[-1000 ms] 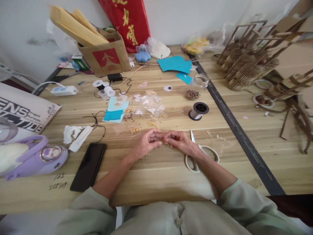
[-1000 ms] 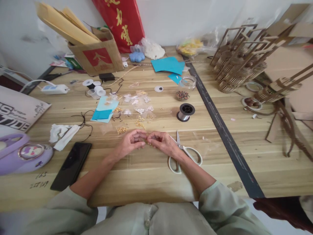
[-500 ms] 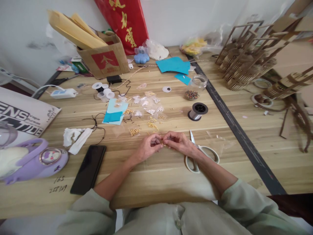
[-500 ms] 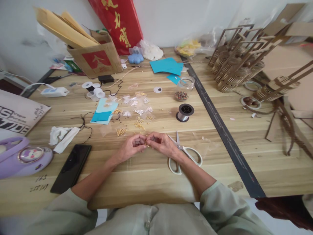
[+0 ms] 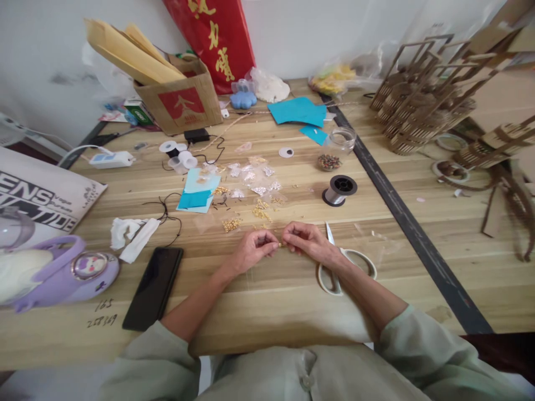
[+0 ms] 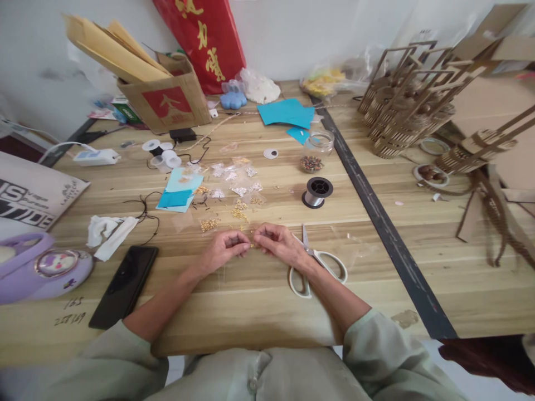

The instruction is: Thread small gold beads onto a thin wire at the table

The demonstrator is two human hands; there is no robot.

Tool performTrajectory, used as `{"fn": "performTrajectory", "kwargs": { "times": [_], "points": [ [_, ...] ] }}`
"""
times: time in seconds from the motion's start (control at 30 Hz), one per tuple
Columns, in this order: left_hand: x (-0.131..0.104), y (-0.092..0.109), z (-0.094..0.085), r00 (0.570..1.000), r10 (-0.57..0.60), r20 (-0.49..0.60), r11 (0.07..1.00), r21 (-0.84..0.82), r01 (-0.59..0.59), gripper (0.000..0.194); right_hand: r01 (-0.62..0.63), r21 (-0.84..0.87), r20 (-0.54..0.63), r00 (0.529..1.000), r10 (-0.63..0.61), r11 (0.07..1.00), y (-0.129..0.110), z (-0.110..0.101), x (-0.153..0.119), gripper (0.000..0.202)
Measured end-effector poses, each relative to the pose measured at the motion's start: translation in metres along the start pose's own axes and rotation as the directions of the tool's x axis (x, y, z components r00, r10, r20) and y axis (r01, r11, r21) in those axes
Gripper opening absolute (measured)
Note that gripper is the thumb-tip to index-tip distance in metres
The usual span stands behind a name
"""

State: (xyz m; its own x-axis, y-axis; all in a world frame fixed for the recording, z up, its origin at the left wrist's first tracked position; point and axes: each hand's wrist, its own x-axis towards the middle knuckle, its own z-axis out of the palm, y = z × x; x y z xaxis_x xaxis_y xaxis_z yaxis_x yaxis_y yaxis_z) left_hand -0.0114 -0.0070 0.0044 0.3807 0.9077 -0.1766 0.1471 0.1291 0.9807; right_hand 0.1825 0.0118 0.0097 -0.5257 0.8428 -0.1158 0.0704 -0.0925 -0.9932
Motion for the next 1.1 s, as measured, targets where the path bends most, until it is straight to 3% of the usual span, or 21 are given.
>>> {"fn": "performTrajectory", "kwargs": {
  "times": [0.3,0.37,0.5,0.6,0.67,0.83,1.1],
  "points": [
    [0.003,-0.004,-0.001,0.999,-0.035,0.020,0.999,-0.024,0.035,0.026,0.029,0.306,-0.002,1.000,-0.030,0.952,0.007,-0.003,0.003,0.028],
    [0.003,-0.003,-0.001,0.999,-0.040,-0.003,0.998,-0.047,0.039,0.027,0.045,0.302,0.002,0.999,-0.048,0.952,0.005,-0.004,0.002,0.028],
    [0.003,0.002,-0.001,0.998,-0.050,-0.026,0.996,-0.072,0.048,0.028,0.149,-0.022,-0.023,0.989,-0.149,0.989,0.001,-0.001,-0.002,0.021],
    [0.003,0.005,-0.001,0.998,-0.062,-0.024,0.995,-0.083,0.060,0.028,0.254,-0.332,0.015,0.964,-0.265,0.908,0.003,0.003,-0.003,0.016],
    [0.002,0.007,-0.001,0.998,-0.064,-0.020,0.994,-0.094,0.062,0.027,0.314,-0.451,0.036,0.942,-0.334,0.836,0.006,0.005,-0.002,0.015],
    [0.002,0.006,-0.002,0.998,-0.067,-0.014,0.992,-0.105,0.065,0.027,0.365,-0.515,0.059,0.918,-0.393,0.775,0.010,0.004,-0.002,0.012],
    [0.002,0.003,-0.003,0.998,-0.053,-0.021,0.996,-0.077,0.051,0.028,0.346,-0.520,0.058,0.926,-0.372,0.781,0.007,0.004,-0.003,0.011]
  ]
}}
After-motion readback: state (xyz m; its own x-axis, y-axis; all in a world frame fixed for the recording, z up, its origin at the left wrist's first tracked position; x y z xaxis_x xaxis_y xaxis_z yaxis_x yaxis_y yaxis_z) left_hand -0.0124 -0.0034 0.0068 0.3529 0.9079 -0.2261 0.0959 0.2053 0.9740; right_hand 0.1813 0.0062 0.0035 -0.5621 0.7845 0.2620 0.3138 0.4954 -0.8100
